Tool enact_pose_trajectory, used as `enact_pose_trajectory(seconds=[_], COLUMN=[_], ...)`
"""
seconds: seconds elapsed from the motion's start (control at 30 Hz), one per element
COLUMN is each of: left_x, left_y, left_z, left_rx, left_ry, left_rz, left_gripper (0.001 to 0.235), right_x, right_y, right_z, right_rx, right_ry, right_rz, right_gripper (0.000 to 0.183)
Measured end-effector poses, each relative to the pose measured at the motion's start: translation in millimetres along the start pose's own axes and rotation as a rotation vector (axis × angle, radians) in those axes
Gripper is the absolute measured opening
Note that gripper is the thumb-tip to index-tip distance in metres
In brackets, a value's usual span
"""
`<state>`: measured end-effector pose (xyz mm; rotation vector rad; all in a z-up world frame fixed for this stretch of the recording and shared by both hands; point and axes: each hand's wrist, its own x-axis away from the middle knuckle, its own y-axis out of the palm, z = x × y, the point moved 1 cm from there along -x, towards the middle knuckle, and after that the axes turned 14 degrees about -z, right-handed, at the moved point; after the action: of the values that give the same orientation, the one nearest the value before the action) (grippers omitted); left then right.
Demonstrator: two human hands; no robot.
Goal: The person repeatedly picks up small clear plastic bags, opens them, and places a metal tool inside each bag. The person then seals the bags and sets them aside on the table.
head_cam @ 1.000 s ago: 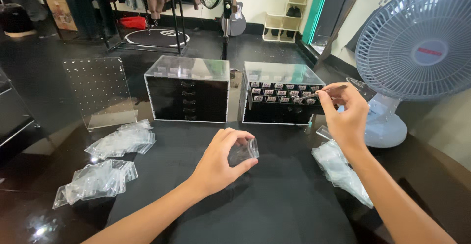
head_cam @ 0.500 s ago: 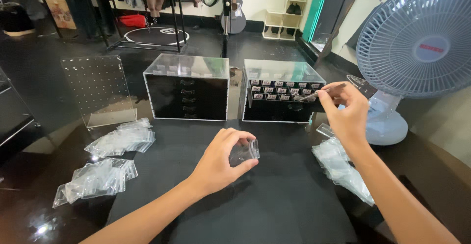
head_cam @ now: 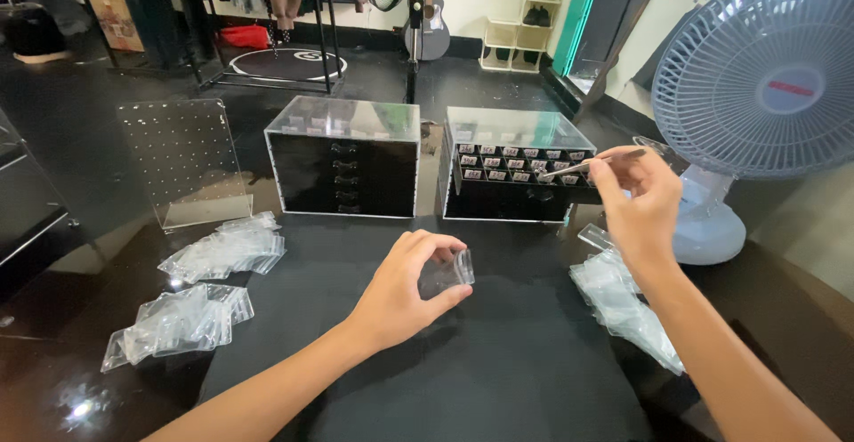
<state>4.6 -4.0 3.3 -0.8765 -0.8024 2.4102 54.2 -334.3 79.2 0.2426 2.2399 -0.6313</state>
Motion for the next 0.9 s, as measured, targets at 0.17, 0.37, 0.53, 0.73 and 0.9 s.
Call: enact_pose_trajectory(seconds=[0.17, 0.37, 0.53, 0.73, 0.9], left_x=[-1, -1, -3, -4, -11], left_y=[1, -1, 4, 12, 27], left_z=[-5, 0, 1, -16, -33], left_rx=[0.057, 0.065, 0.058, 0.322, 0.589], left_ry=[0.002, 0.014, 0.052, -0.108, -0.193], left_rz=[0.035, 0.042, 0.044, 0.031, 0.049], left_gripper=[0.049, 0.048, 0.051, 0.060, 0.032], right_x=[24, 51, 53, 47, 68], right_y=[24, 57, 60, 40, 60], right_z=[-57, -59, -55, -33, -47], right_rx=[-0.278, -0.401, -0.390, 0.050, 0.572], right_ry=[0.074, 0.073, 0.061, -0.025, -0.027], right_rz=[-0.124, -0.344, -0.414, -0.509, -1.024], right_gripper=[0.009, 0.006, 0.010, 0.022, 0.020])
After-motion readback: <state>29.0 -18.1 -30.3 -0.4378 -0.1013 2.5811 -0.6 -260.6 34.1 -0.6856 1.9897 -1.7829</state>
